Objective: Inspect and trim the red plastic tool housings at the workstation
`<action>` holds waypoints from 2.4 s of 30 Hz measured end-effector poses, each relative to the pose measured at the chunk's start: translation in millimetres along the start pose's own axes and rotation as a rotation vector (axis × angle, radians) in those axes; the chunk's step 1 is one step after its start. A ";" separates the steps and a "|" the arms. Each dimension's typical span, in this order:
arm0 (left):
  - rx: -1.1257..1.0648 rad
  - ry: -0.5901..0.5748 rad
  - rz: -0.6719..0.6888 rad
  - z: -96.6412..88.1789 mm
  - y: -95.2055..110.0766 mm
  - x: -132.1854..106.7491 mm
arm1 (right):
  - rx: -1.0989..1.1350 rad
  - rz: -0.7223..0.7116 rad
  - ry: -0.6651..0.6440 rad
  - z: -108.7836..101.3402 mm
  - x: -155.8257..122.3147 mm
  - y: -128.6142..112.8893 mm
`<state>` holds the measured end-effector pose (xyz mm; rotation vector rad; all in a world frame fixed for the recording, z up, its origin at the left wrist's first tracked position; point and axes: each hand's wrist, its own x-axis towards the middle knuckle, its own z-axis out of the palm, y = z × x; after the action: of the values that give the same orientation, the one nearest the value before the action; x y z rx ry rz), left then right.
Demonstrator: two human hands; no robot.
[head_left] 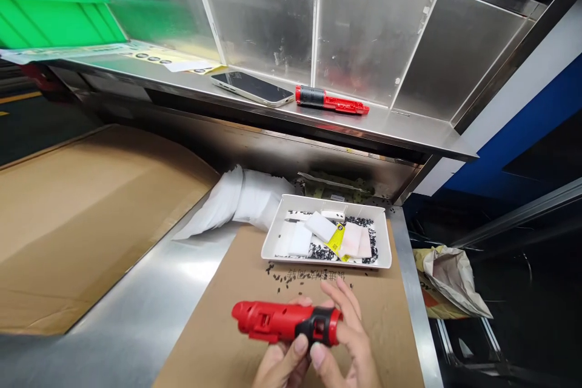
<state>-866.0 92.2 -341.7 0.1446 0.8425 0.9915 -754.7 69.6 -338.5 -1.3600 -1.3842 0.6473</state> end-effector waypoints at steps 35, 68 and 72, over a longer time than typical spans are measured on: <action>1.438 -0.071 0.792 -1.9 78.6 44.3 | -0.466 0.437 -0.067 -43.1 12.6 118.0; -0.041 -0.090 -0.085 24.3 27.1 2.0 | 0.265 0.322 0.124 -33.1 1.2 22.0; -0.123 -0.194 -0.124 24.0 23.0 -1.6 | 0.122 0.196 0.191 -34.2 -4.6 8.3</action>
<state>-865.7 110.1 -313.6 0.0809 0.6046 0.8945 -721.3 57.4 -336.6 -1.4306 -1.0518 0.6995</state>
